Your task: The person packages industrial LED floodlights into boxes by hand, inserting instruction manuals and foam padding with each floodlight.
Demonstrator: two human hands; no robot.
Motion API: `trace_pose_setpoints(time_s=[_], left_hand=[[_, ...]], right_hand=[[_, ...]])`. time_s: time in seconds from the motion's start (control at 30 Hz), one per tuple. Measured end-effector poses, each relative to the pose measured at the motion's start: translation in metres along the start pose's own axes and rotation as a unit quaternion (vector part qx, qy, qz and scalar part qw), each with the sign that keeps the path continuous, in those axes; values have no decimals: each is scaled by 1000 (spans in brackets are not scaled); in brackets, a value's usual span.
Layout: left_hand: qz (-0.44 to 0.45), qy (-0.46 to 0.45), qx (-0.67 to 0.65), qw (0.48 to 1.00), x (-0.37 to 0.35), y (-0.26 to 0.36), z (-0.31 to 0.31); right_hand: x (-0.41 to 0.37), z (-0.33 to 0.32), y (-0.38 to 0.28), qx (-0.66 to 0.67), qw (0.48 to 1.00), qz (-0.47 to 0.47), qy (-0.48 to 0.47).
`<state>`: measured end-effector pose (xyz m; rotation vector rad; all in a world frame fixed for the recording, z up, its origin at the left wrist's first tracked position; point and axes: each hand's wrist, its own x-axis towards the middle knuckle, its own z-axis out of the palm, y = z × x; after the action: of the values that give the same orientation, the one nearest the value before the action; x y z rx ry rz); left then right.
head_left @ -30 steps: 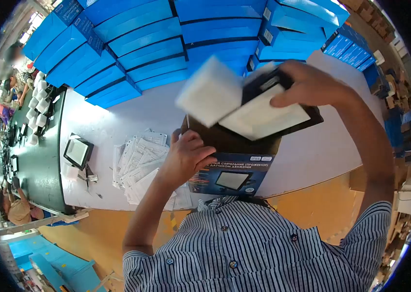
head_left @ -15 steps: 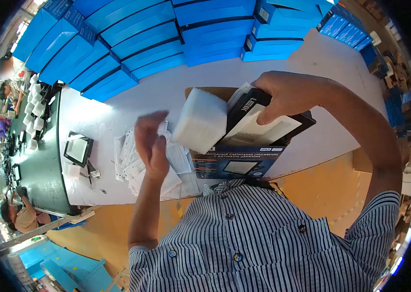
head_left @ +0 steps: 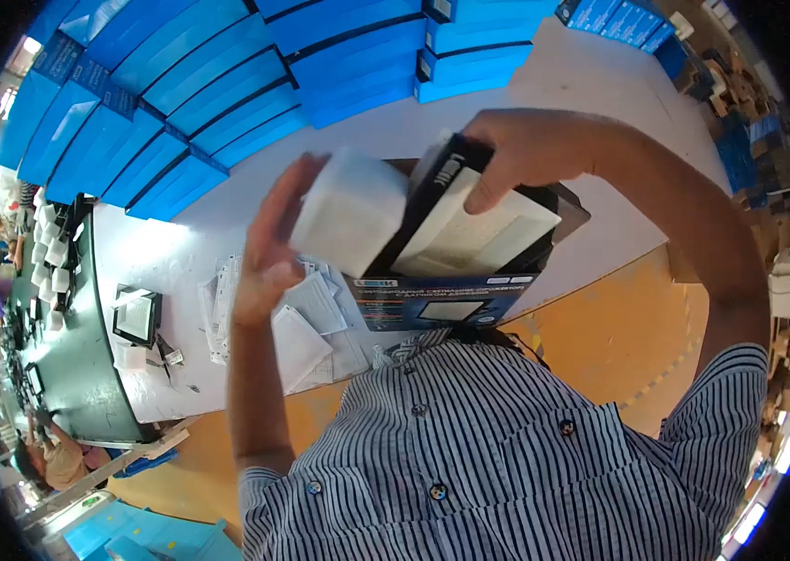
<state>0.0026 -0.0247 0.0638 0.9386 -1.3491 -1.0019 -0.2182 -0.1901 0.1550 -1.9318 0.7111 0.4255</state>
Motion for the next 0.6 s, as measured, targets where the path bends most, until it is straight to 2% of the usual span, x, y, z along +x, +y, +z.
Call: trace_pose_setpoints(time_s=[0.1, 0.13, 0.17, 0.33, 0.47, 0.57, 0.6], left_hand=[[-113, -60, 103, 986, 31, 16, -9], [-126, -63, 79, 987, 38, 18, -8], [-139, -67, 57, 986, 44, 19, -7], [-161, -44, 6, 986, 52, 4, -1], [-78, -16, 95, 992, 43, -2, 14], [-49, 16, 200, 978, 36, -13, 18], [-14, 18, 246, 969, 33, -16, 21]], right_hand=[[-2, -2, -6, 96, 995, 8, -15], [-1, -3, -3, 136, 991, 1, -13], [-2, -4, 1, 181, 982, -45, -22], [10, -8, 22, 200, 979, -15, -28], [7, -5, 22, 185, 983, 4, -2], [3, 1, 18, 173, 985, 8, 21], [0, 3, 17, 167, 985, -1, 31]])
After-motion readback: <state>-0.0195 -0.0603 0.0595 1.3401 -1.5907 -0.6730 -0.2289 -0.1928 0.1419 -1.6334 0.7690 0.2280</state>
